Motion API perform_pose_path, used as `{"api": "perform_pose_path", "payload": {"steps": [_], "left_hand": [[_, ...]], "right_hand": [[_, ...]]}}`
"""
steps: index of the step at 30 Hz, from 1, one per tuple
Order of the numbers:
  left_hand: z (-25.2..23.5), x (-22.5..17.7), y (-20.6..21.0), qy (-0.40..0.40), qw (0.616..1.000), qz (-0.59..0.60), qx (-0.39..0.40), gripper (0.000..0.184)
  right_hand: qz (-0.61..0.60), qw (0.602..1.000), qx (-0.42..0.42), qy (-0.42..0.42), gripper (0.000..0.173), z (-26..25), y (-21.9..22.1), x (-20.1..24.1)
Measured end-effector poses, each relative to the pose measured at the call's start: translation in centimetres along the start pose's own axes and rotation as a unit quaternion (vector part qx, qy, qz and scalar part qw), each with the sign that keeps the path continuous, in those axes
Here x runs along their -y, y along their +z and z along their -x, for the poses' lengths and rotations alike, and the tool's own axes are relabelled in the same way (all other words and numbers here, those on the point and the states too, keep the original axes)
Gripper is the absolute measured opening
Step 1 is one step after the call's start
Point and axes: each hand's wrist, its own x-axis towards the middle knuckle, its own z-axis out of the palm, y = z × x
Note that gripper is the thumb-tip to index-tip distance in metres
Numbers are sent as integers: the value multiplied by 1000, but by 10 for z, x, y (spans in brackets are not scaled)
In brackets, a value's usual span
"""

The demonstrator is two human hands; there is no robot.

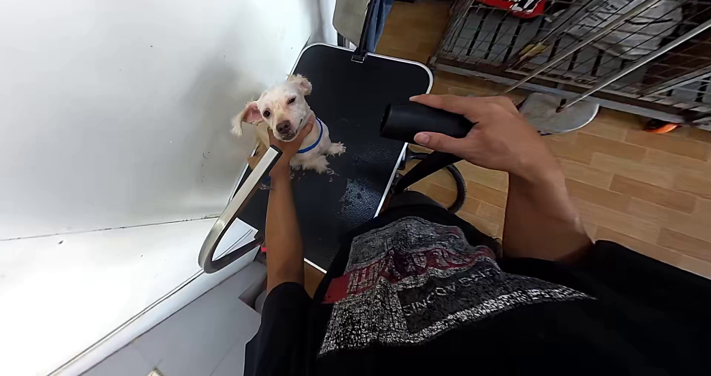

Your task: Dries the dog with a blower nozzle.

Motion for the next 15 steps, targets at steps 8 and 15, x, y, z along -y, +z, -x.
{"api": "perform_pose_path", "payload": {"steps": [8,15], "left_hand": [[17,31,-11,16,998,-59,-21,66],[15,-3,-2,-58,960,-271,-32,65]], "right_hand": [[14,998,23,-49,69,-16,16,1],[27,998,49,-18,73,-24,18,4]]}}
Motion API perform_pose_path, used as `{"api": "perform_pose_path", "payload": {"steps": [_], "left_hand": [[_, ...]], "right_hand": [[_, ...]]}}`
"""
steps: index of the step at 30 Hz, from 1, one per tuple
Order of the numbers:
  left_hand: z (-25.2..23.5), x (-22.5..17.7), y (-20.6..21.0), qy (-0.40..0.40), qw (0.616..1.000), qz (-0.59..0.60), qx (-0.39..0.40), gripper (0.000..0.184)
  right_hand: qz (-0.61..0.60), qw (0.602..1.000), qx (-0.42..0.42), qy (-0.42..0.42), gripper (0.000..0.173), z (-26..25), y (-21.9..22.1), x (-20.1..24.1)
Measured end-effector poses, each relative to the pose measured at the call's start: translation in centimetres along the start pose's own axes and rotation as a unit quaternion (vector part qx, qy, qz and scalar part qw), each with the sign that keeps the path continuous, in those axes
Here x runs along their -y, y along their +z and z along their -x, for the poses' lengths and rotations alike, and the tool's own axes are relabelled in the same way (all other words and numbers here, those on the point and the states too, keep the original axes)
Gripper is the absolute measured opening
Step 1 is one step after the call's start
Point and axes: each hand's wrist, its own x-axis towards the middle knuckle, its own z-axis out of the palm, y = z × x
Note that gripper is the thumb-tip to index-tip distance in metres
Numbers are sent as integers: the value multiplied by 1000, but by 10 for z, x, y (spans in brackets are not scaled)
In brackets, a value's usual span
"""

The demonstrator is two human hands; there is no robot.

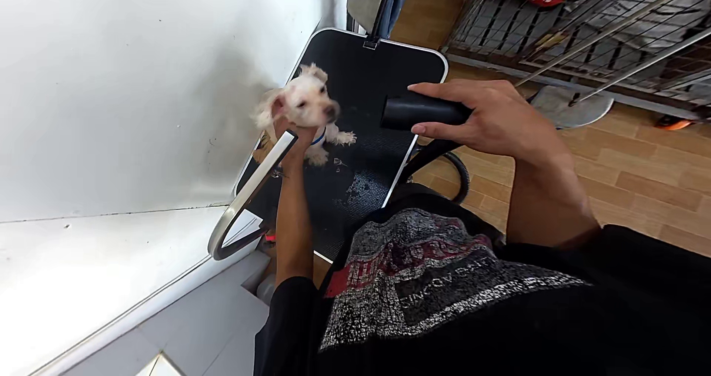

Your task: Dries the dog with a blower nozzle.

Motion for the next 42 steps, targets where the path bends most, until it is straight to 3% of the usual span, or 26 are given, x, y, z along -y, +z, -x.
{"api": "perform_pose_path", "payload": {"steps": [3,5,7,9,12,14,17,20,24,28,29,30,32,36,42], "left_hand": [[-30,-5,14,11,993,-115,29,83],[-42,-9,23,46,988,-122,84,73],[-38,-20,40,162,969,-135,129,52],[-15,-26,73,308,923,-178,149,33],[16,-13,103,437,848,-246,170,33],[23,2,93,484,822,-239,182,28],[12,33,51,509,822,-161,197,26],[-3,52,16,496,840,-84,201,26],[5,51,4,487,850,-39,196,27],[37,11,1,344,918,-35,192,24],[34,-5,6,295,934,-43,196,31],[27,-17,15,252,946,-59,195,51],[3,-29,41,206,957,-94,178,75],[-44,-56,83,151,959,-139,195,74],[-88,-117,130,100,947,-160,261,82]], "right_hand": [[17,999,24,18,74,4,1,-2],[27,998,9,55,73,12,-1,-2],[38,996,5,83,70,22,-6,-6],[44,993,38,101,64,34,-7,-15],[57,981,102,152,59,51,-5,-32],[47,972,133,188,57,61,-3,-41],[16,969,156,193,53,71,4,-52],[-3,972,166,165,56,70,18,-61],[-62,975,177,119,62,55,20,-58],[-96,979,167,61,59,45,5,-59],[-101,977,182,50,58,45,-1,-59],[-101,975,189,51,58,45,-7,-57],[-83,983,147,76,60,45,-11,-56],[-44,984,67,159,64,54,-20,-58],[-6,952,-24,304,68,85,-25,-71]]}}
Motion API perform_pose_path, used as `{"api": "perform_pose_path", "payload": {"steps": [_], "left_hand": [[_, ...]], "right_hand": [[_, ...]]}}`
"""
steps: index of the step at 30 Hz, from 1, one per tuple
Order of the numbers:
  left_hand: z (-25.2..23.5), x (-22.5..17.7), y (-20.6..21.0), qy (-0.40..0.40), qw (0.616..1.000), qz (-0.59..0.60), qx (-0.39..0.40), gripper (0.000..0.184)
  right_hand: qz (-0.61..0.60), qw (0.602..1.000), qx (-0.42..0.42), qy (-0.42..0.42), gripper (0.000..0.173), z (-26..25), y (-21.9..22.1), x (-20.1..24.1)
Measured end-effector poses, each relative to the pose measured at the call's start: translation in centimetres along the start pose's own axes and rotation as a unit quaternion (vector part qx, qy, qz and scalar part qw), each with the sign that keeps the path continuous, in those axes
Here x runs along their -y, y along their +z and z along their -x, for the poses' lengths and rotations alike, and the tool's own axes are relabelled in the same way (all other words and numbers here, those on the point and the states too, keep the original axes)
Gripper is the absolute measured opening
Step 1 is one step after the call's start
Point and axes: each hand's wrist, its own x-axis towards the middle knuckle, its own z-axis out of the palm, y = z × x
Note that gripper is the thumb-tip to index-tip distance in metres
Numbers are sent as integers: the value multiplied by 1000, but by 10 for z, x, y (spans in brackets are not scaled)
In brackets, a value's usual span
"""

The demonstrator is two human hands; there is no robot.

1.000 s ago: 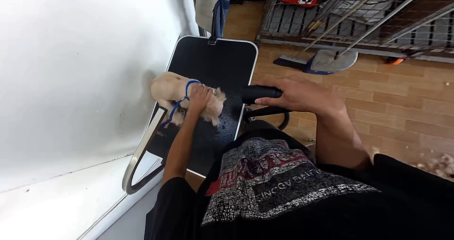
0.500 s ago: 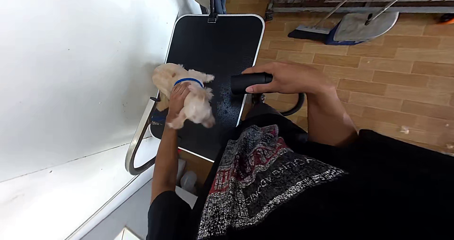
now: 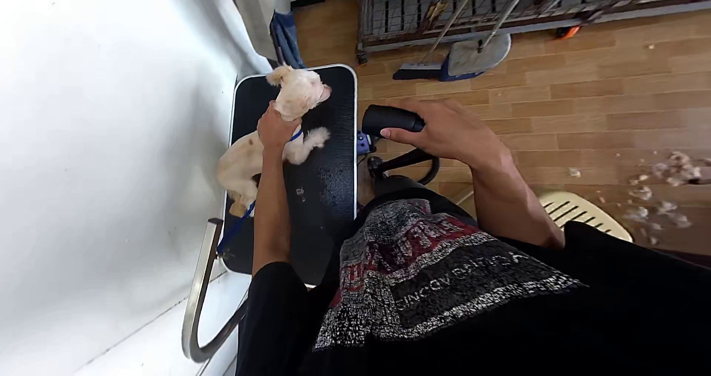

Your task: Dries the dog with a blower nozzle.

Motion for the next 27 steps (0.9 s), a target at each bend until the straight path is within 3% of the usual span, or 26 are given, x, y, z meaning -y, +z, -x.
{"api": "perform_pose_path", "payload": {"steps": [4,9,11,12,13,14,17,19,22,25,27], "left_hand": [[-35,-40,4,36,999,5,34,82],[-34,-66,9,79,992,-61,74,82],[-20,-70,15,158,974,-131,100,70],[-10,-71,23,205,956,-178,108,55],[4,-66,36,253,936,-221,106,38],[19,-54,48,297,918,-243,103,35],[64,-1,51,412,876,-239,74,30],[85,32,35,446,868,-210,62,36],[97,65,18,433,890,-141,35,58],[108,78,8,362,932,-14,-25,52],[111,75,5,256,958,79,-104,46]], "right_hand": [[-19,993,-76,86,68,9,-12,-19],[-35,989,-81,119,67,10,-15,-44],[-49,987,-88,125,64,7,-13,-46],[-50,987,-86,127,64,5,-11,-48],[-48,988,-74,127,65,4,-8,-52],[-45,990,-53,125,65,3,-5,-56],[-32,995,23,92,65,-1,3,-64],[-45,995,59,66,63,1,12,-60],[-65,993,103,-6,59,3,19,-54],[-75,985,140,-63,58,7,21,-43],[-86,982,151,-77,57,9,20,-37]]}}
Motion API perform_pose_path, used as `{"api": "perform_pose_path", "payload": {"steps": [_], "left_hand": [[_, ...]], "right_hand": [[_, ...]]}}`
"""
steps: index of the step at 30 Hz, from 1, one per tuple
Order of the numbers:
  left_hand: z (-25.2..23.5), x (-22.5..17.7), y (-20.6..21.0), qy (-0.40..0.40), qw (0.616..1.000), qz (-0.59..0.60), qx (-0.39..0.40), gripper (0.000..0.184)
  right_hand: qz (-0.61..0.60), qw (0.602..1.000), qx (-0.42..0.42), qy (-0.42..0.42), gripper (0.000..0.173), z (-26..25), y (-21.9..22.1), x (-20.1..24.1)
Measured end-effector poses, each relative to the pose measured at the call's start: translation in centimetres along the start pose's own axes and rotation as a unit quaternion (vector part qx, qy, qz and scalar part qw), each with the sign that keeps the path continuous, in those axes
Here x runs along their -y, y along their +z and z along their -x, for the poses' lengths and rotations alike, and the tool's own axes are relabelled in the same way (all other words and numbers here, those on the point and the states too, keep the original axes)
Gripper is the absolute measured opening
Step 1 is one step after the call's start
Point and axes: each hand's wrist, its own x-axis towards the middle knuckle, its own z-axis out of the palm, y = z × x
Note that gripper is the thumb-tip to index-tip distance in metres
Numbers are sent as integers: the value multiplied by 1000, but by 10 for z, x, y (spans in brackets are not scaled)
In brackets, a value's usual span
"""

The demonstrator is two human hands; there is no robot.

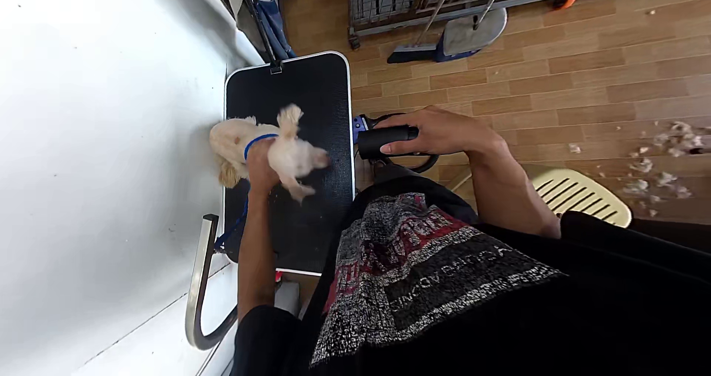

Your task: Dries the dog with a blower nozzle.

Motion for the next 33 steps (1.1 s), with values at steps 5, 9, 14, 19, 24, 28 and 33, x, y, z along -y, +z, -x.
{"api": "perform_pose_path", "payload": {"steps": [5,9,14,19,24,28,33], "left_hand": [[-54,-5,-14,-267,953,76,-119,62],[-80,-6,-34,-318,941,98,-57,68],[-82,29,-18,-230,962,85,-122,87],[-87,19,-17,-254,952,97,-144,76],[-65,19,-24,-180,965,112,-153,77],[-56,12,-26,-175,972,79,-137,74],[-62,11,-19,-164,977,44,-131,77]], "right_hand": [[-34,996,-81,-1,57,0,-6,20],[-14,994,-105,13,56,2,-16,26],[104,991,-8,79,60,-47,-8,18],[212,967,29,136,63,-153,17,9],[258,954,70,134,71,-237,55,13],[289,941,120,126,58,-267,85,12],[305,929,142,153,39,-273,93,24]]}}
